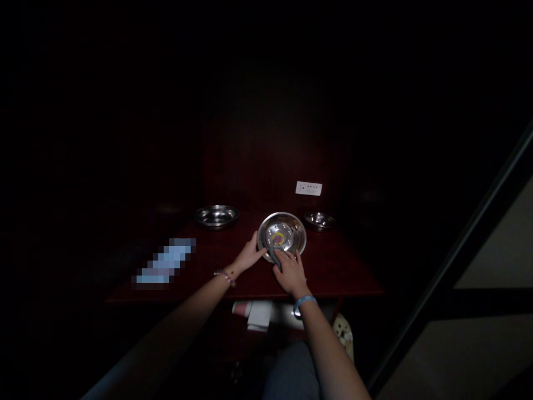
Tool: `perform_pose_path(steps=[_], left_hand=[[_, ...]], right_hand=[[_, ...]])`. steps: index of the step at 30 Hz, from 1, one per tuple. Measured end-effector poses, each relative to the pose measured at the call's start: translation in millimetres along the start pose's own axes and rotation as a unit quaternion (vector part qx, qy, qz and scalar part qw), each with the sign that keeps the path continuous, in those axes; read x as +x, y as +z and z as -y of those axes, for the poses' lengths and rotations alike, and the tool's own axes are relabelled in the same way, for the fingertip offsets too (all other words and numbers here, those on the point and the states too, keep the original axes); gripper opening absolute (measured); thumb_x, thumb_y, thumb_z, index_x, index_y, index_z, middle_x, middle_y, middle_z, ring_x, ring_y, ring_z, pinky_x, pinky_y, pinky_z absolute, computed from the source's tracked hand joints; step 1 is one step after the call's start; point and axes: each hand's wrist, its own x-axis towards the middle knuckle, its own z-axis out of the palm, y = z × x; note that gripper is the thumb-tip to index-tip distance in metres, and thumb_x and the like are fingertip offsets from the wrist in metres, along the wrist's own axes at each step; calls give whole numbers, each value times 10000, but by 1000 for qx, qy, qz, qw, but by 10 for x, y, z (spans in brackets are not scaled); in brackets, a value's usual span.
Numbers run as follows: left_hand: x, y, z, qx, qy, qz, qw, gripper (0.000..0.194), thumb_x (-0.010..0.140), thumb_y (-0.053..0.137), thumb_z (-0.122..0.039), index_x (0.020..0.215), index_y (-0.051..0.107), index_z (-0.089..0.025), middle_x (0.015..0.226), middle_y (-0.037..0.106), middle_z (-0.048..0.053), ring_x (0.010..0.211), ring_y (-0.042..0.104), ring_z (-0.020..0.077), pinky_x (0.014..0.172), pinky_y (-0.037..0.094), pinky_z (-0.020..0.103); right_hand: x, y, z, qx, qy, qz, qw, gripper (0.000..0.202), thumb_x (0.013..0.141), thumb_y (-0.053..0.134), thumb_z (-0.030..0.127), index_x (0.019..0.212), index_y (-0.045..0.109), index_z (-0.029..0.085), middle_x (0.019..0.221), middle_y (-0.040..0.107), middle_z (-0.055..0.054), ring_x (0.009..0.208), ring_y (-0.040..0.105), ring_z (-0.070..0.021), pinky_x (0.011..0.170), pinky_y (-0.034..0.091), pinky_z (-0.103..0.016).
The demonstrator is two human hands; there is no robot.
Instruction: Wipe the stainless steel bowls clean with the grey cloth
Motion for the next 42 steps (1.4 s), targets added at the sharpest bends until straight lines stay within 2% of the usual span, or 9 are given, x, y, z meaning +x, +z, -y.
perform_pose_path(steps=[6,9,11,14,18,22,28,34,42], left_hand=[[22,-20,17,21,-19,-47,998,386,830,519,-253,1208,487,-183,998,705,74,865,675,206,828,517,342],[28,-25,48,29,-23,-48,998,320,874,487,-308,1169,508,-187,962,711,71,821,680,196,805,515,326],[26,-20,70,29,-29,-41,998,320,890,482,-356,1164,507,-191,991,712,87,860,687,209,817,514,335],[4,-1,91,34,-44,-18,998,431,877,518,-441,1215,473,-177,1073,701,134,940,688,255,839,518,374],[-41,21,82,51,-59,8,997,681,751,675,-508,1279,436,-151,1120,689,174,981,683,306,847,521,390],[-63,12,52,37,-61,12,997,766,669,750,-488,1282,440,-149,1087,702,161,975,683,310,831,527,374],[-54,13,57,45,-60,11,997,700,704,721,-427,1281,440,-147,1067,704,146,958,687,301,840,530,393],[-25,16,83,27,6,13,1000,637,756,661,-333,1315,411,-159,1211,649,138,1065,646,261,945,486,392],[-26,-56,-58,83,-49,-28,995,476,816,605,-310,1264,508,-183,957,729,91,838,693,243,775,519,336]], right_hand=[[-11,3,1,-11,18,-14,1000,489,896,454,315,1383,484,278,1400,542,-11,1342,397,-217,1183,53,-503],[-10,3,-1,-17,24,-14,999,485,902,445,324,1383,484,274,1403,540,-12,1355,379,-220,1180,54,-511],[-6,4,-4,-17,23,-8,1000,486,902,442,321,1384,484,265,1405,538,-15,1356,376,-222,1180,60,-510],[1,5,-10,-17,21,-3,1000,492,899,446,312,1386,481,257,1407,536,-26,1357,376,-222,1177,74,-507],[6,4,-17,-21,18,1,1000,498,897,450,311,1391,474,257,1411,530,-37,1350,385,-221,1173,98,-506],[8,10,-25,-21,16,0,1000,500,897,449,307,1394,471,259,1412,530,-37,1346,390,-221,1170,111,-505],[8,24,-35,-14,15,-7,1000,495,898,448,312,1390,474,265,1411,531,-22,1340,397,-220,1176,96,-499],[1,23,-25,-11,21,-8,1000,500,896,447,314,1393,470,266,1410,532,-17,1339,398,-216,1179,78,-500],[-1,11,-8,-13,24,-8,1000,498,895,455,304,1391,474,264,1406,536,-26,1335,400,-216,1178,72,-496]])
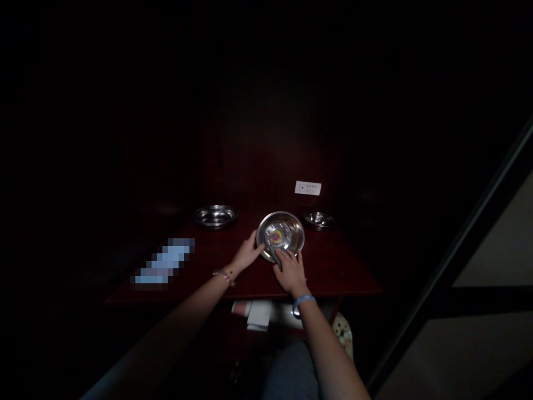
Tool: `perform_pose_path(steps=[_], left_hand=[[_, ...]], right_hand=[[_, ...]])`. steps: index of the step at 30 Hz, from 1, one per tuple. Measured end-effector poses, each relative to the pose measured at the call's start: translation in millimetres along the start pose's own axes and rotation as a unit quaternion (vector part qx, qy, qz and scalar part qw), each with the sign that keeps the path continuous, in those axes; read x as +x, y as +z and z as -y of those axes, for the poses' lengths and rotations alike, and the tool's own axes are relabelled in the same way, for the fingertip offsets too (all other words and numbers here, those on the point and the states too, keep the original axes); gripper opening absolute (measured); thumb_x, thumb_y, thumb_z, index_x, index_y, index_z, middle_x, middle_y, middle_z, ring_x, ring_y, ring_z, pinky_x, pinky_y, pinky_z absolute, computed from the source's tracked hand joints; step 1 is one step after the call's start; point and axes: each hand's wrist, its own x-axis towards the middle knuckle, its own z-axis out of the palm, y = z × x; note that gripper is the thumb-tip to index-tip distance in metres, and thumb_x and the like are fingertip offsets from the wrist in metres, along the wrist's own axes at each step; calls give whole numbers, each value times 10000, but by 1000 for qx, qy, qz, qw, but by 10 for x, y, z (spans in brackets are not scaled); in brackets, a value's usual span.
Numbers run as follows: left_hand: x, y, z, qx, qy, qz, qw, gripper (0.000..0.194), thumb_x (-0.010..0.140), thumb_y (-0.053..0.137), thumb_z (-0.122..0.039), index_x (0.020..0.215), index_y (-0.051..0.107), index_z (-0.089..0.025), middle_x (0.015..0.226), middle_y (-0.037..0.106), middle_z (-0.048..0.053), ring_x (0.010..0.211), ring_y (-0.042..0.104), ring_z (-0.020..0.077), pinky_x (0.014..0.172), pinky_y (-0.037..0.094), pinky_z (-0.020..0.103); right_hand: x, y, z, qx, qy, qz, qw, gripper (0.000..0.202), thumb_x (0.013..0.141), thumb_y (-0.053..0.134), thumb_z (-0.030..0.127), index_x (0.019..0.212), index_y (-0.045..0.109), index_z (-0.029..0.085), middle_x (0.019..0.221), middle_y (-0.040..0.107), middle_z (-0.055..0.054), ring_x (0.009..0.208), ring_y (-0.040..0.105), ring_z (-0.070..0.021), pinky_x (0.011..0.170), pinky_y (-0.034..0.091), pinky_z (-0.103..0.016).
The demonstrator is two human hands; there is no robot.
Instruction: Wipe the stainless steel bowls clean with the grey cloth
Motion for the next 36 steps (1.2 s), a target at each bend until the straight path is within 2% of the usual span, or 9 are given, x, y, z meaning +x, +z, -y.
perform_pose_path(steps=[4,8,15,27,31,36], left_hand=[[6,-30,-61,36,-27,-8,999,436,865,555,-345,1273,504,-202,948,733,75,833,694,216,746,510,296],[-9,-39,-88,52,-36,6,998,404,876,544,-406,1227,531,-205,988,734,89,875,697,228,751,510,298],[-48,-35,-95,91,-21,40,995,585,765,673,-486,1251,516,-201,1136,699,112,1050,659,276,859,493,327],[-2,0,-20,119,4,55,991,480,785,652,-341,1228,540,-194,1214,659,119,1129,612,283,942,454,361],[0,-10,-27,120,9,51,991,429,809,625,-329,1208,543,-194,1181,673,110,1116,618,267,936,451,352],[-3,-31,-53,121,2,21,992,352,849,579,-321,1180,540,-207,1066,710,83,1004,663,237,878,468,333]], right_hand=[[2,-5,2,-3,4,10,1000,501,899,448,311,1397,468,257,1418,524,-23,1344,386,-213,1179,68,-487],[0,-8,4,0,6,11,1000,504,902,444,318,1402,460,259,1421,521,-19,1349,380,-216,1178,59,-489],[5,-11,6,-8,6,12,1000,509,893,460,302,1401,458,273,1426,516,-15,1343,390,-212,1177,74,-494],[-7,0,3,-2,0,2,1000,506,892,458,299,1397,464,277,1413,530,-11,1340,390,-217,1175,79,-494],[-8,-1,5,3,3,4,1000,507,895,451,307,1401,459,276,1420,522,-2,1343,388,-218,1180,57,-487],[0,-14,15,-1,6,10,1000,502,898,453,316,1397,464,271,1416,527,-9,1347,385,-210,1182,50,-482]])
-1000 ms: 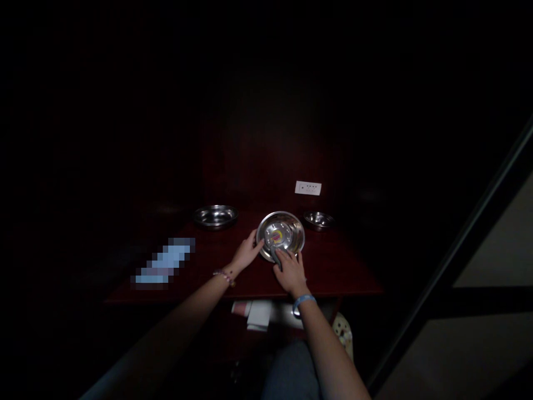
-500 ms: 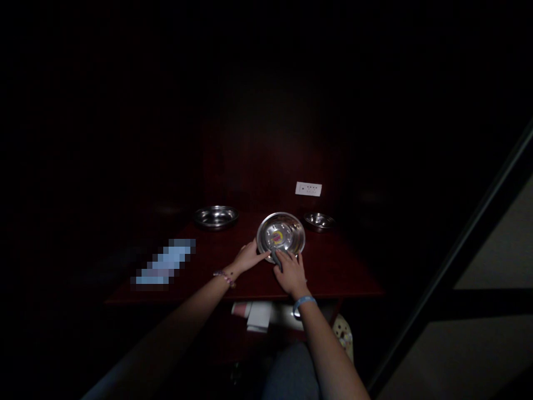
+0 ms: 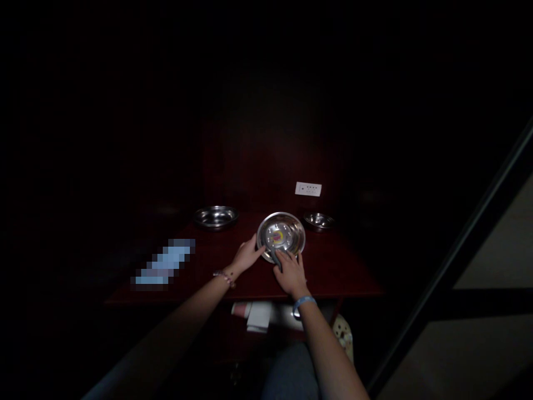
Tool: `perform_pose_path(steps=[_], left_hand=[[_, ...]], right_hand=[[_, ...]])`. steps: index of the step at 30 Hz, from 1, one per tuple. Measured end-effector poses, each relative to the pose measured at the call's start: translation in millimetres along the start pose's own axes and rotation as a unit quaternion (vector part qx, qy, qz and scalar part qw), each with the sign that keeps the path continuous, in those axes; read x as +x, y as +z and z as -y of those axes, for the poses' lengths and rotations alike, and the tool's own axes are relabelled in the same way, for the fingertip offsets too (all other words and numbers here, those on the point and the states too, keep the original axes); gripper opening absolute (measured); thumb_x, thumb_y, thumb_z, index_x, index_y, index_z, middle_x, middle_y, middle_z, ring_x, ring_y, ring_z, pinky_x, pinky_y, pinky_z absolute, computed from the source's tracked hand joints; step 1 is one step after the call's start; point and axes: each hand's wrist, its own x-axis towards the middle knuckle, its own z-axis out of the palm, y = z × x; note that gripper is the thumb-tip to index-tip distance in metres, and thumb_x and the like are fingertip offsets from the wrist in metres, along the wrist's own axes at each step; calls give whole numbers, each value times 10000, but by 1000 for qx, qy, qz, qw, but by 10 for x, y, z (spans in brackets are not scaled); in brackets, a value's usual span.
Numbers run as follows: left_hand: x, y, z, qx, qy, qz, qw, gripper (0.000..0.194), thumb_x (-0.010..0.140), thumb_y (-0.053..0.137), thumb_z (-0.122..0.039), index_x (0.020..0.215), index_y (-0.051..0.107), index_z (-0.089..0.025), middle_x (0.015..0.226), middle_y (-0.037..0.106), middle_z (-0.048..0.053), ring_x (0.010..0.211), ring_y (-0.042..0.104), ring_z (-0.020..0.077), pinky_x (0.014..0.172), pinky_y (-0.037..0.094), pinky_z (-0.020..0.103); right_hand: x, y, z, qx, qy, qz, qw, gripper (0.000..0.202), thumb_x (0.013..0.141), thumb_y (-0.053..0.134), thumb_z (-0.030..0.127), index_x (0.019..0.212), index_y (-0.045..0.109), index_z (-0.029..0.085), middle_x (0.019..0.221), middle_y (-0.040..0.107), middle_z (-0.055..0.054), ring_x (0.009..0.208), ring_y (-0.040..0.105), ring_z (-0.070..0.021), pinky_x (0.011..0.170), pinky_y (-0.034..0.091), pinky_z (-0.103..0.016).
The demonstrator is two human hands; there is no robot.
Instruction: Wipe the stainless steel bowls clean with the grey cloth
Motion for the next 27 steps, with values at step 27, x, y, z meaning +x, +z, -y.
perform_pose_path(steps=[27], left_hand=[[29,126,134,-121,16,12,992,510,838,587,-330,1298,453,-155,1168,676,135,1048,659,247,911,502,360]], right_hand=[[-2,-9,-14,14,-21,-13,1000,509,871,492,307,1378,490,260,1397,545,-31,1318,419,-220,1169,124,-481]])
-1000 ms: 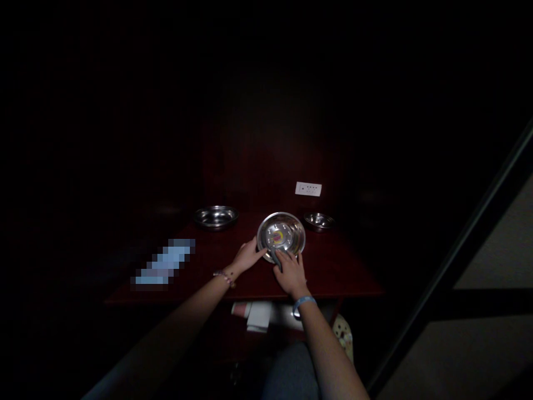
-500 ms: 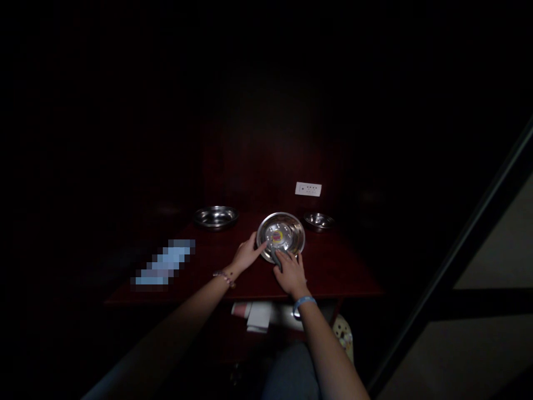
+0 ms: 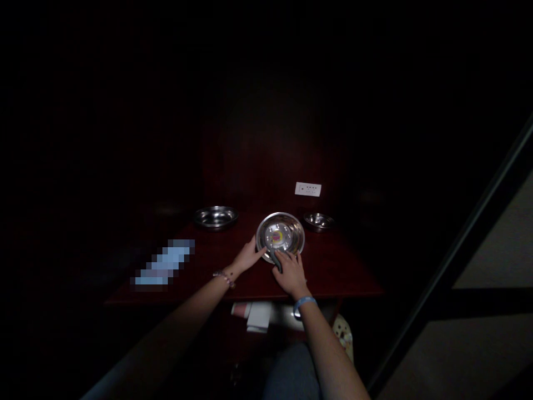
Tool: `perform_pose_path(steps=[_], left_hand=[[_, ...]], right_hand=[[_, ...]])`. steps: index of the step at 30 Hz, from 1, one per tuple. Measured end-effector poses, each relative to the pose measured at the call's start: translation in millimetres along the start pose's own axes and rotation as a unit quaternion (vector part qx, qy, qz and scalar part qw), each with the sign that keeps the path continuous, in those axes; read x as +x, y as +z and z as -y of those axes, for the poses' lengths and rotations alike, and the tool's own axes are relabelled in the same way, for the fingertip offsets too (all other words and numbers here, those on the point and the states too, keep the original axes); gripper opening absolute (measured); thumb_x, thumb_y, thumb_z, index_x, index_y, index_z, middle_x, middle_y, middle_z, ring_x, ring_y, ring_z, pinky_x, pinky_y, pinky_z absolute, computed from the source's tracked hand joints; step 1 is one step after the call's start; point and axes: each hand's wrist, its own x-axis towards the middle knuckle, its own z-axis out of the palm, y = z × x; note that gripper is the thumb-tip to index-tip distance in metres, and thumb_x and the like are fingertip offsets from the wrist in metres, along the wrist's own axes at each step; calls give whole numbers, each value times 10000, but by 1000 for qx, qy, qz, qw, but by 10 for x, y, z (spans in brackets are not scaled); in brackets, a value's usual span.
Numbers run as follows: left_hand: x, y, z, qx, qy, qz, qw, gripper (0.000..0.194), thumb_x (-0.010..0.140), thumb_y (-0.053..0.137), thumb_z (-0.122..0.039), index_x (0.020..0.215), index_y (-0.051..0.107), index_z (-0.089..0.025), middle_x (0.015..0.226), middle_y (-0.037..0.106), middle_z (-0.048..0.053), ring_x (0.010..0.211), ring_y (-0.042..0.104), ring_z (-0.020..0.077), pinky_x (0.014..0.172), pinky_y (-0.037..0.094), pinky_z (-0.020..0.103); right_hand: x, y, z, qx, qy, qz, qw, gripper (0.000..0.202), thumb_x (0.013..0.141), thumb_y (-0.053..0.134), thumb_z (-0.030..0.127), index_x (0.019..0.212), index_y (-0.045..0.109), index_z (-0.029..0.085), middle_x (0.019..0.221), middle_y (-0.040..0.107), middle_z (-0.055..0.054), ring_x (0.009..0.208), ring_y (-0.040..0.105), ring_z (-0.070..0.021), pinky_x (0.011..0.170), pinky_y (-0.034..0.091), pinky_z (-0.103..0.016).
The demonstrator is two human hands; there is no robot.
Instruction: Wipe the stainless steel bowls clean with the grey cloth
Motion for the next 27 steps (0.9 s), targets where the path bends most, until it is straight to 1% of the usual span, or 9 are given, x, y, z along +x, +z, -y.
perform_pose_path(steps=[2,5,10,15,19,27], left_hand=[[14,12,20,-13,5,-5,1000,491,840,582,-320,1284,461,-152,1179,671,131,1054,655,238,926,498,358],[22,14,23,-26,1,-6,1000,446,845,575,-315,1251,481,-159,1137,690,109,1014,668,223,912,505,349],[29,4,19,-39,-2,-16,999,420,844,569,-299,1236,495,-168,1132,694,97,1007,670,221,903,508,344],[33,0,20,-32,6,-20,999,431,848,557,-287,1254,484,-161,1112,696,105,983,674,222,888,511,349],[30,0,24,-27,3,-19,999,418,850,558,-294,1240,482,-165,1106,697,110,984,675,227,869,518,345],[24,-7,14,-12,-1,-17,1000,397,849,547,-291,1218,482,-158,1053,707,113,925,687,228,819,528,341]], right_hand=[[-1,-2,-2,4,-4,-1,1000,513,865,498,291,1377,491,255,1389,553,-31,1309,428,-220,1170,128,-477],[2,-1,-9,9,-8,-2,1000,516,856,487,228,1371,500,239,1380,561,-32,1304,432,-217,1170,146,-461],[6,-4,-13,20,-27,-8,999,528,837,465,148,1358,515,221,1376,562,-46,1287,451,-203,1146,240,-411],[4,0,-17,29,-32,-17,999,517,838,462,142,1347,526,211,1358,576,-53,1273,462,-205,1142,261,-409],[5,10,-27,29,-32,-18,999,526,830,473,142,1348,523,224,1347,584,-56,1258,475,-211,1128,283,-420],[2,16,-25,30,-34,-21,999,520,832,451,115,1336,535,209,1344,587,-54,1266,467,-207,1138,272,-414]])
